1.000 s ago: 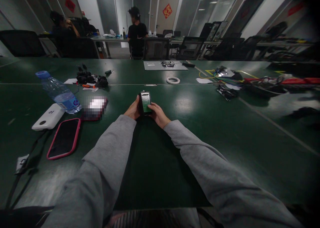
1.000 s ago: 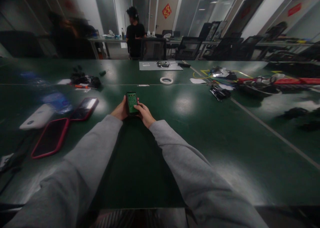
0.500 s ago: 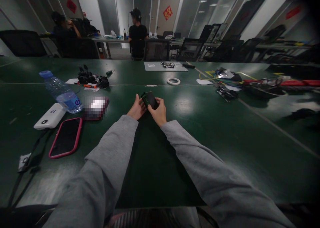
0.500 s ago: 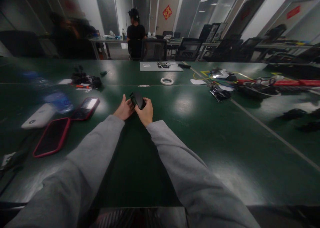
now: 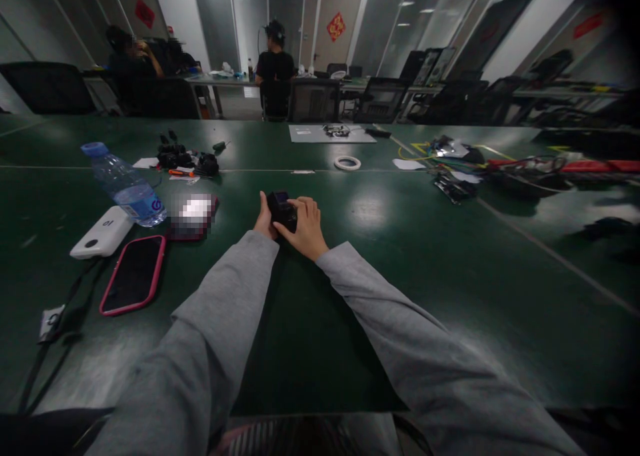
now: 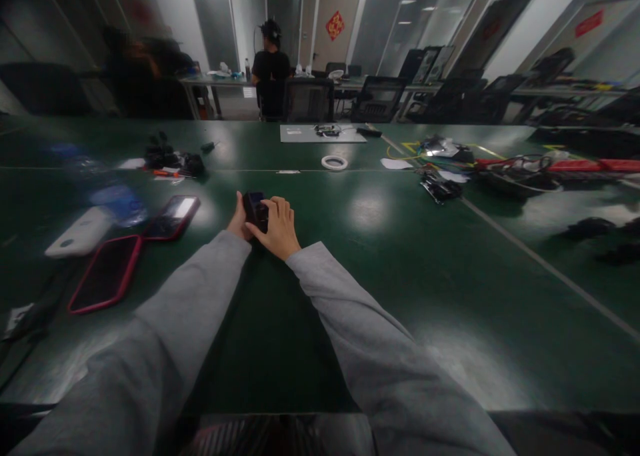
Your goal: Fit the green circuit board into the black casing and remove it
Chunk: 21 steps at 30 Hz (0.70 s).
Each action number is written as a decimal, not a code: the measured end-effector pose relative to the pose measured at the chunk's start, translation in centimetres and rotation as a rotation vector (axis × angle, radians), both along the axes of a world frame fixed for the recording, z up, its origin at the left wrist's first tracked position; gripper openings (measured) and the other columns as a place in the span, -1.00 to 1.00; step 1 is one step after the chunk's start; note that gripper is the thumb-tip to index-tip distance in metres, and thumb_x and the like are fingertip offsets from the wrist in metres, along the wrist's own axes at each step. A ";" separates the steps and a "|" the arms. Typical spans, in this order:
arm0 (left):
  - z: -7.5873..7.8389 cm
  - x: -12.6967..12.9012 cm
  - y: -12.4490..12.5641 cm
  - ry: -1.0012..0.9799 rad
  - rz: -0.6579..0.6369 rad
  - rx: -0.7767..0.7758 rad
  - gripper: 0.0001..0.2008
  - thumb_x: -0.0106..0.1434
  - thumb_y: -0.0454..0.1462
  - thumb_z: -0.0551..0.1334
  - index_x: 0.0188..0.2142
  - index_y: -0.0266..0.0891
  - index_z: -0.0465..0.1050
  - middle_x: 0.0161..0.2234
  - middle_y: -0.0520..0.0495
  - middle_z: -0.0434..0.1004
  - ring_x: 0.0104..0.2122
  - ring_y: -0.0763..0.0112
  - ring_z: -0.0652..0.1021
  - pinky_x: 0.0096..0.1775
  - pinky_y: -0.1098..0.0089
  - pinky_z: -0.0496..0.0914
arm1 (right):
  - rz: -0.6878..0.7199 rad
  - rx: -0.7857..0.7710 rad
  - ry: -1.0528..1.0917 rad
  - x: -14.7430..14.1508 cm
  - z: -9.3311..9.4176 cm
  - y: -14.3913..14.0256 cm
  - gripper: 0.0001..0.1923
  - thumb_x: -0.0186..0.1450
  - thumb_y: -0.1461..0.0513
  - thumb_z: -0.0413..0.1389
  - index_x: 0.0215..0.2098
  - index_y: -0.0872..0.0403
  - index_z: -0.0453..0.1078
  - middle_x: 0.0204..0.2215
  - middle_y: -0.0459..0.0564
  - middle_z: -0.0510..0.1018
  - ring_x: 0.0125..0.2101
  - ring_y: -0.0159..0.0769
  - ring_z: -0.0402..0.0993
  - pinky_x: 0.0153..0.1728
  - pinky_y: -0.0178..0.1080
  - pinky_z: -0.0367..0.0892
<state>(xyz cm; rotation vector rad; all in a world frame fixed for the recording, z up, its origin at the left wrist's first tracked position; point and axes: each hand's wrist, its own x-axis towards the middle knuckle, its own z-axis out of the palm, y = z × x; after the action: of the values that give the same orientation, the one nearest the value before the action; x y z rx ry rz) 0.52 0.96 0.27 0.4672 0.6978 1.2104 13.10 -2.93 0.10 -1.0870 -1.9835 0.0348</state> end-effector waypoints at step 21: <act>-0.6 -0.1 0.5 0.034 -0.085 0.058 -0.18 0.17 0.32 -0.03 -0.04 -0.34 0.47 -0.27 -0.30 0.60 -0.12 0.10 0.57 -0.04 0.17 0.43 | 0.074 0.011 0.016 0.0 -0.1 0.1 -0.44 0.20 0.10 0.13 0.10 0.05 0.08 -0.01 0.15 0.15 0.08 -0.07 0.14 0.09 0.03 0.25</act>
<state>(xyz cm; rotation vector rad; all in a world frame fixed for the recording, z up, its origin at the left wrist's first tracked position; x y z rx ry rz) 0.43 1.43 -0.35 0.5615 0.6672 1.1470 13.12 -2.82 0.02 -1.0027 -2.0070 0.0720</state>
